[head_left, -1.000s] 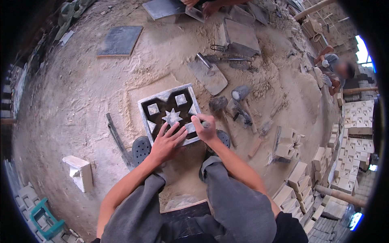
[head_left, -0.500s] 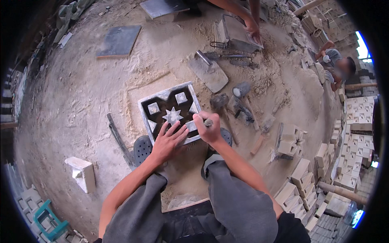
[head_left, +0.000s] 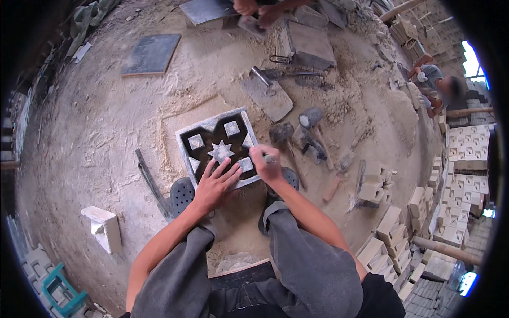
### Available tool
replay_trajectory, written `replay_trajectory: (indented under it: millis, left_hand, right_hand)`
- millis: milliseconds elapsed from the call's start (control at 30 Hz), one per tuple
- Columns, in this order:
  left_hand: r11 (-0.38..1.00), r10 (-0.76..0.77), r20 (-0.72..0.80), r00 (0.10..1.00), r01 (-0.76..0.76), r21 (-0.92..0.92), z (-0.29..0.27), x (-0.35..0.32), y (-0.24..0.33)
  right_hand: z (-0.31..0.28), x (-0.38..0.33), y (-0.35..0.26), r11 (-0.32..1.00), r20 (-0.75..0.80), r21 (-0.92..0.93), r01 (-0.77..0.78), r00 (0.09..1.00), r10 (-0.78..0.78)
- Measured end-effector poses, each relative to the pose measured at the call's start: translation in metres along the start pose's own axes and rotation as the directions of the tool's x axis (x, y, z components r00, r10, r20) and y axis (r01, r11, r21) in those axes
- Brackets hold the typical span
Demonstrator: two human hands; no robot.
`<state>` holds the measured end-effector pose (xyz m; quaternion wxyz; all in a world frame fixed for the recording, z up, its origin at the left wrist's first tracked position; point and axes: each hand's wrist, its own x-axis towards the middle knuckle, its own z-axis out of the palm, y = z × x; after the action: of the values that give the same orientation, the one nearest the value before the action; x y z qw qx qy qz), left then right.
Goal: The person uses a trowel to fill a star-patterned mold with concrete mixture, levels the surface with a tool, and luego removes the casted block from the mold by hand.
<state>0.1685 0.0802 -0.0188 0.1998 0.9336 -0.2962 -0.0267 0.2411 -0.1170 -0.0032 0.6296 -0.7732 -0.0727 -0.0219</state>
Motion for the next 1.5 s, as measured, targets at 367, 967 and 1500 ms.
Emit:
replay_trajectory:
  millis: [367,967,1500]
  left_hand:
    - [1.0,-0.008,-0.006,1.0,0.008,0.014,0.004,-0.001,-0.002]
    - [0.999,-0.003,0.018,1.0,0.002,0.039,0.002,-0.005,-0.004]
    - [1.0,-0.017,-0.019,1.0,0.017,0.003,0.004,-0.008,-0.004]
  right_hand:
    - [0.007,0.004,0.006,0.999,0.037,-0.035,0.03,0.999,-0.029]
    - [-0.003,-0.001,-0.016,1.0,0.013,0.007,-0.025,1.0,0.025]
    - [0.014,0.016,-0.005,0.986,0.061,0.015,-0.164,0.985,0.163]
